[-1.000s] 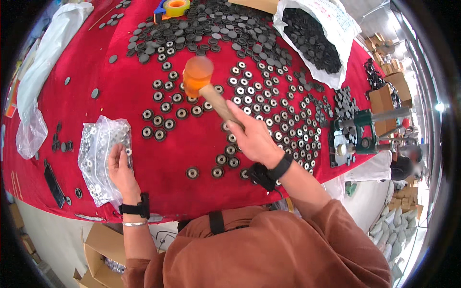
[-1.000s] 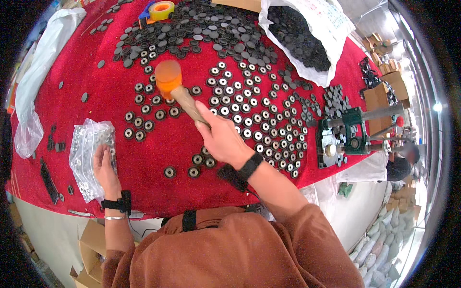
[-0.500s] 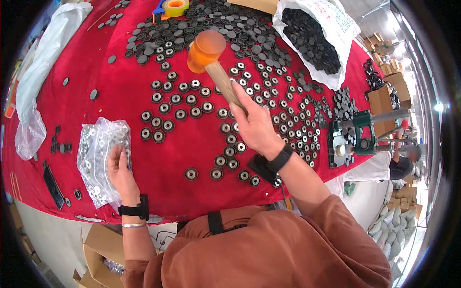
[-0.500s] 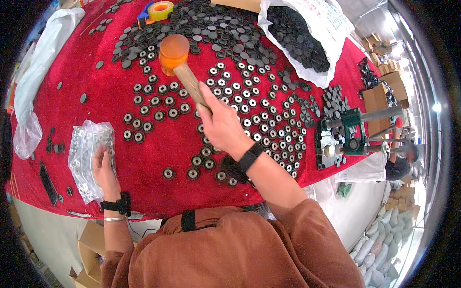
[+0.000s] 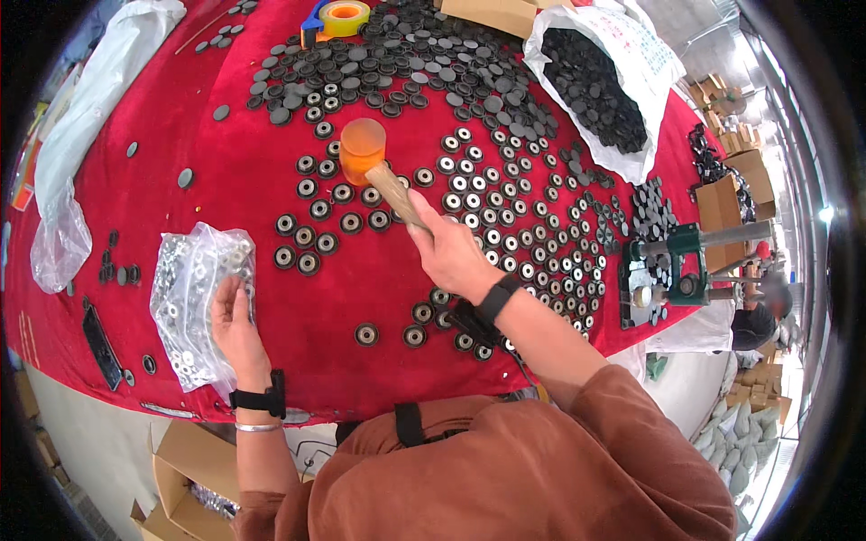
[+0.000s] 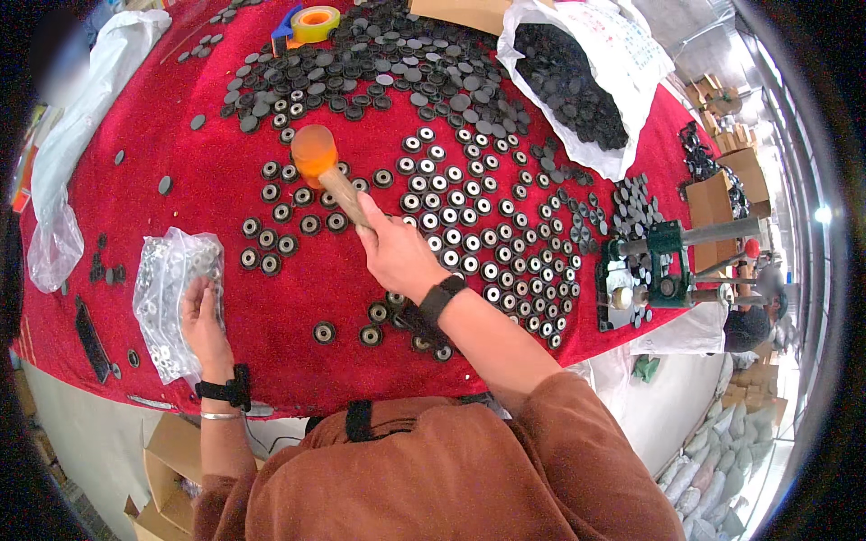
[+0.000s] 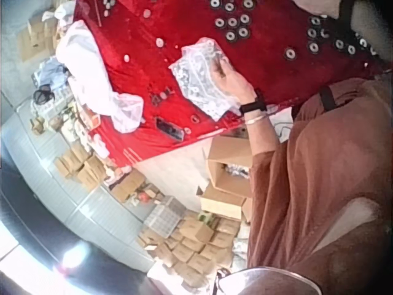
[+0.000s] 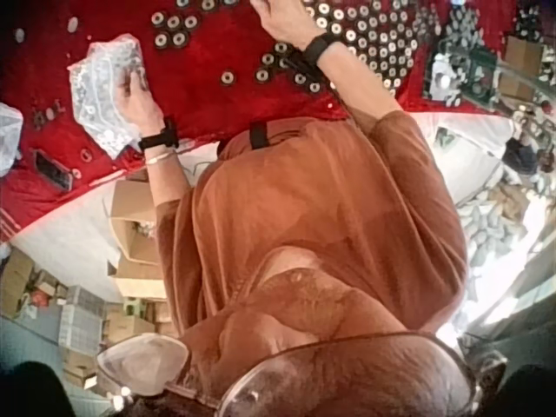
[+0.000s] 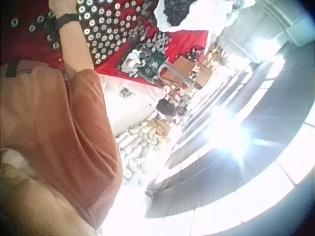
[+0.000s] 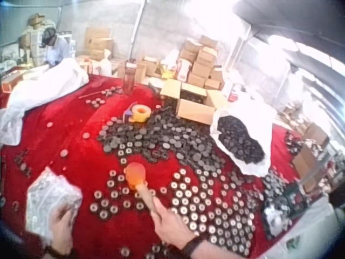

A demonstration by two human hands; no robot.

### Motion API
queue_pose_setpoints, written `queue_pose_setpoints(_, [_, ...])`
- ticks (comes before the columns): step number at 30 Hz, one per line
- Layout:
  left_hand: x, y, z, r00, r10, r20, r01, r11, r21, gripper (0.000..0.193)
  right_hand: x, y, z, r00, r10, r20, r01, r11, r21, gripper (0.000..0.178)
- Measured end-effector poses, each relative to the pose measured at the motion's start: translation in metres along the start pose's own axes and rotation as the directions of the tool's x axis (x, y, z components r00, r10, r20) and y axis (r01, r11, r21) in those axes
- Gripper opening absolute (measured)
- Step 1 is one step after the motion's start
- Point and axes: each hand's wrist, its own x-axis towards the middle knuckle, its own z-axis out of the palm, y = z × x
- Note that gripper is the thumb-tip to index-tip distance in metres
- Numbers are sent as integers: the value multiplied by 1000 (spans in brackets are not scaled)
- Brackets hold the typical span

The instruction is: Assembling small metal and plastic components using a rubber mallet and a hand press on a red-covered workbench.

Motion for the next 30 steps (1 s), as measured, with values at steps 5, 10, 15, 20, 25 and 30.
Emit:
queue_pose_setpoints(5, [-3, -1, 0, 1000, 19, 24, -18, 1000, -16, 34, -2, -13, -17, 1000, -3, 3, 2, 993, 116, 49])
queue_pose_setpoints(10, [-5, -5, 3, 995, 94, 15, -95, 994, 58, 32, 0, -31, -33, 998, 15, -56, 0, 967, 255, 51])
queue_pose_setpoints(15, [-4, -6, 5, 999, 41, 15, -41, 999, -8, 32, 22, -33, -15, 947, -222, -232, 271, 941, 205, 49])
queue_pose_setpoints(20, [-4, -2, 6, 999, 45, 26, -45, 999, 2, 32, 44, -33, -10, 994, -97, -42, 100, 992, 80, 48])
queue_pose_setpoints(25, [-7, -4, 7, 996, -18, 92, 20, 1000, -20, 30, 23, -35, -14, 983, -170, -75, 183, 959, 218, 50])
queue_pose_setpoints(30, [-6, -5, 8, 996, -17, 93, 20, 999, -30, 31, 19, -35, 3, 996, -92, 8, 91, 995, 40, 48])
